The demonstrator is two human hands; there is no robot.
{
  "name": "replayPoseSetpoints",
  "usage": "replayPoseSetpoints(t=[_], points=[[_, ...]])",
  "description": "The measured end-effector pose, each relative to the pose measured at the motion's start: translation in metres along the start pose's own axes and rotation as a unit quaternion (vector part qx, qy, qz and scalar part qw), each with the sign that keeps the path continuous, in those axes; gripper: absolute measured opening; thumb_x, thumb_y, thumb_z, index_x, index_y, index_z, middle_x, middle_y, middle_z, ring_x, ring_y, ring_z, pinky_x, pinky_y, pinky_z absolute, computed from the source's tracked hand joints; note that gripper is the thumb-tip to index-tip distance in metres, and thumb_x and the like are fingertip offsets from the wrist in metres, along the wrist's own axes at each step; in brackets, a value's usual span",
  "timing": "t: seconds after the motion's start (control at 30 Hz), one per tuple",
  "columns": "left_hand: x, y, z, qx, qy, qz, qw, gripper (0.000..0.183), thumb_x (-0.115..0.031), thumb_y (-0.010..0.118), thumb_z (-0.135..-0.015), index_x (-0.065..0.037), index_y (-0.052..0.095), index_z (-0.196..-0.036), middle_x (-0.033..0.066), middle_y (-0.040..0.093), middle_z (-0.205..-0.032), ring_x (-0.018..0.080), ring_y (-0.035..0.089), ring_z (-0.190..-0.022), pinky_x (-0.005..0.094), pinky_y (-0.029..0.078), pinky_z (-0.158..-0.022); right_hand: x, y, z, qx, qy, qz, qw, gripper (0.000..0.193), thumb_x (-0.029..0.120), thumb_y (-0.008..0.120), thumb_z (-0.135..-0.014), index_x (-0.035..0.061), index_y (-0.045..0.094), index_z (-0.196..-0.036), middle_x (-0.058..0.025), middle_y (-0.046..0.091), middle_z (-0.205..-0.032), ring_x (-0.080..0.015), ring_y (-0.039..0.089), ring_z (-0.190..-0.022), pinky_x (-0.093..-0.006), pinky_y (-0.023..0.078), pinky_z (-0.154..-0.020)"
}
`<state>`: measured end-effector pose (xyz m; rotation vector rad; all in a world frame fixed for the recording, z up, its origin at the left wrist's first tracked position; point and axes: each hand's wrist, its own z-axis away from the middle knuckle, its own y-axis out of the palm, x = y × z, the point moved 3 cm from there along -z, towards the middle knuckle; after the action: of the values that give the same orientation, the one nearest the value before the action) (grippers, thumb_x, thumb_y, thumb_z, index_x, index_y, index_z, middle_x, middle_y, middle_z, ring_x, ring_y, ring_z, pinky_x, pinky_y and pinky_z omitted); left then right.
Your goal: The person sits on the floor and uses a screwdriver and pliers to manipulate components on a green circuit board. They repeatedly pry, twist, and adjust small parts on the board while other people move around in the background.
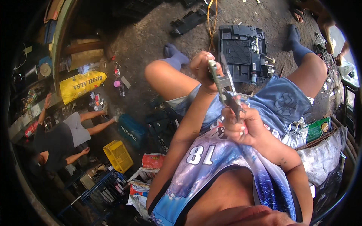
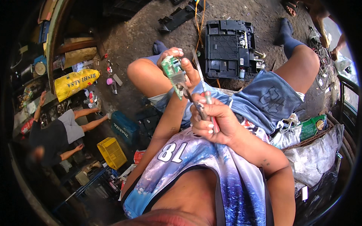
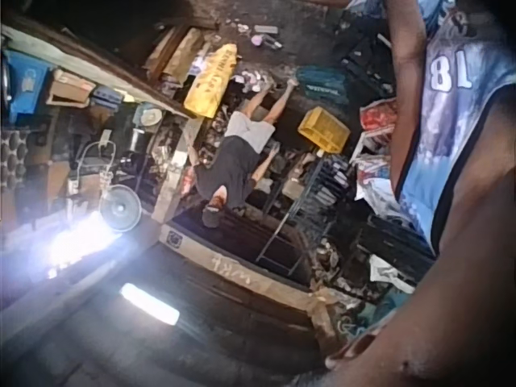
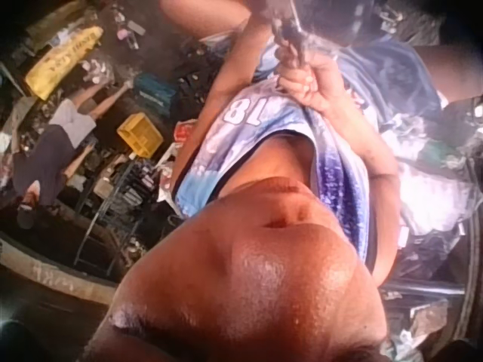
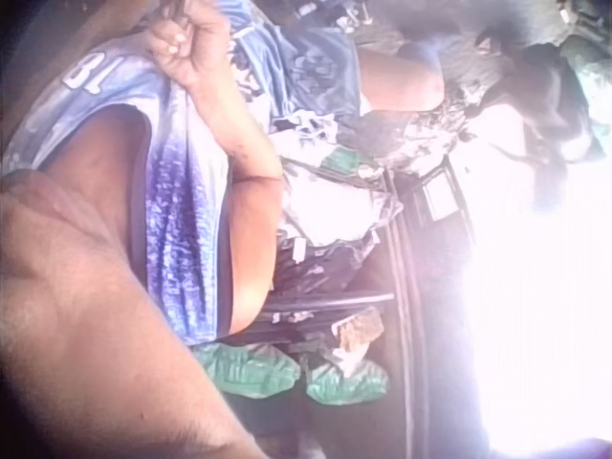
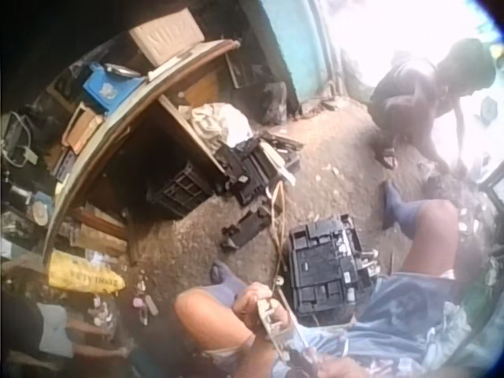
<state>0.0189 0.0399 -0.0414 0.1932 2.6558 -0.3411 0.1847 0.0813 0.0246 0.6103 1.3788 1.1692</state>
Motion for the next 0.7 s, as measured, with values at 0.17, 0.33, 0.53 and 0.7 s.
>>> replayPoseSetpoints(t=[0.17, 0.33, 0.53, 0.7], points=[[0.009, -0.009, -0.013, 0.132, -0.038, -0.007, 0.991, 0.069, -0.031, 0.067, -0.094, 0.002, 0.039, -0.147, 0.0181, 0.053, -0.122, 0.0312, 0.056, -0.107, 0.0411, 0.047, -0.096, 0.049, 0.037, 0.009, -0.159, -0.185, 0.317, 0.916, 0.026, 0.003, 0.066, -0.095, 0.0132, 0.043, -0.089, -0.0049, 0.057, -0.076, -0.0076, 0.047, -0.053, -0.0217, 0.036, -0.047], [-0.008, -0.015, -0.035, 0.279, -0.143, 0.077, 0.947, 0.058, -0.036, 0.053, -0.102, 0.004, 0.049, -0.144, 0.0226, 0.06, -0.125, 0.0377, 0.064, -0.108, 0.0424, 0.053, -0.092, 0.078, 0.068, 0.023, -0.193, -0.383, 0.588, 0.686, 0.028, -0.002, 0.067, -0.093, 0.0083, 0.042, -0.087, 0.0005, 0.054, -0.076, -0.0047, 0.054, -0.067, -0.0209, 0.045, -0.06], [-0.04, -0.018, -0.055, 0.285, -0.151, 0.04, 0.946, 0.049, -0.024, 0.055, -0.103, 0.004, 0.049, -0.143, 0.022, 0.064, -0.12, 0.0342, 0.068, -0.099, 0.0387, 0.055, -0.086, 0.081, 0.094, 0.028, -0.178, -0.43, 0.686, 0.559, 0.029, -0.008, 0.066, -0.091, 0.0078, 0.042, -0.083, 0.0018, 0.05, -0.076, -0.0045, 0.048, -0.071, -0.0205, 0.044, -0.065], [-0.049, -0.021, -0.057, 0.286, -0.202, 0.034, 0.936, 0.043, -0.017, 0.056, -0.103, 0.003, 0.049, -0.141, 0.0202, 0.064, -0.118, 0.0258, 0.07, -0.093, 0.0336, 0.057, -0.077, 0.084, 0.091, 0.026, -0.168, -0.465, 0.723, 0.482, 0.026, -0.006, 0.069, -0.089, 0.0054, 0.047, -0.081, 0.0001, 0.05, -0.073, -0.0058, 0.044, -0.065, -0.0223, 0.043, -0.06]])
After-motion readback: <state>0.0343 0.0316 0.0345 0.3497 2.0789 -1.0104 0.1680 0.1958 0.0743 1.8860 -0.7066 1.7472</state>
